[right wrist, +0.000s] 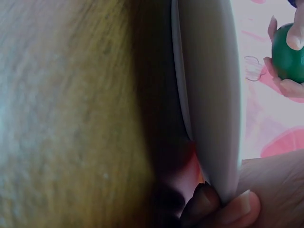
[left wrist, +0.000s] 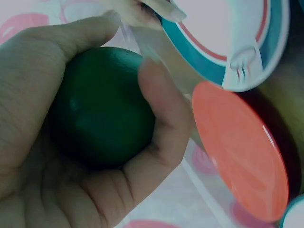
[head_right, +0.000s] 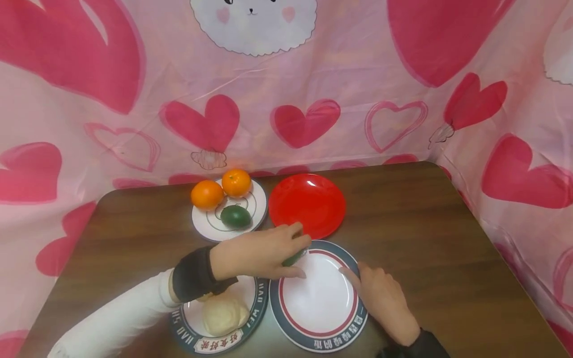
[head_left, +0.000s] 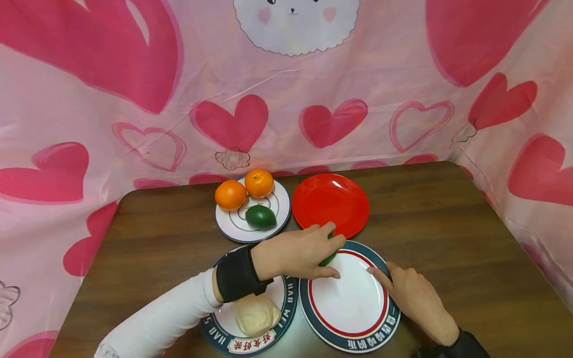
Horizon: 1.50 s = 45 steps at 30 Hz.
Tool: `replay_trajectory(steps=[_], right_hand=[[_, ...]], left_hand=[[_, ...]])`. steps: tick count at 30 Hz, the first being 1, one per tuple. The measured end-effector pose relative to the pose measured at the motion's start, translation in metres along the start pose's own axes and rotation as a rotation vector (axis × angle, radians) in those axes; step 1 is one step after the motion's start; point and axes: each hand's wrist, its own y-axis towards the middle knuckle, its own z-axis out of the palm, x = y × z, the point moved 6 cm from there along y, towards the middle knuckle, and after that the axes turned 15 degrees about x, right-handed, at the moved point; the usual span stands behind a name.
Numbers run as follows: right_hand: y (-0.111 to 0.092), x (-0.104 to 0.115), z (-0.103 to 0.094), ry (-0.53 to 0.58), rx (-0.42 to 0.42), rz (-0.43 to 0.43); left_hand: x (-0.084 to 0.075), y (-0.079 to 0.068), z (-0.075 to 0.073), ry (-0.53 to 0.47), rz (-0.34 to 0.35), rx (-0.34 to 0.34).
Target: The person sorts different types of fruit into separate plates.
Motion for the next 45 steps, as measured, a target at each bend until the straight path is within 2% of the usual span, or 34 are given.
replay_trajectory(steps=[7,12,19,26,31,34,38,41,45], right_hand=[[-0.005,0.000,0.002,-0.007,-0.040,-0.002],[-0.003,0.001,0.001,-0.002,-0.041,-0.007],[0.000,0.001,0.000,-0.006,-0.034,-0.012],[0.003,0.000,0.000,-0.026,-0.004,0.006],[0.002,0.000,-0.001,-0.027,-0.008,0.004],[0.001,0.000,0.000,-0.018,-0.012,-0.005],[0.003,0.000,0.002,-0.020,-0.005,-0.010],[0.004,0.000,0.002,-0.028,-0.015,-0.017],[0.001,0.001,0.001,-0.035,-0.059,-0.036]], left_hand=[[-0.014,0.020,0.015,-0.035,0.075,0.109],[-0.021,0.030,0.019,-0.001,0.116,0.145],[-0.030,0.045,0.026,0.041,0.128,0.186],[-0.033,0.065,0.047,0.012,0.141,0.263],[-0.036,0.070,0.058,0.042,0.163,0.287],[-0.036,0.067,0.058,0.042,0.171,0.276],[-0.033,0.057,0.049,0.019,0.155,0.233],[-0.028,0.046,0.035,0.038,0.125,0.167],[-0.017,0.026,0.013,0.098,0.072,0.044]])
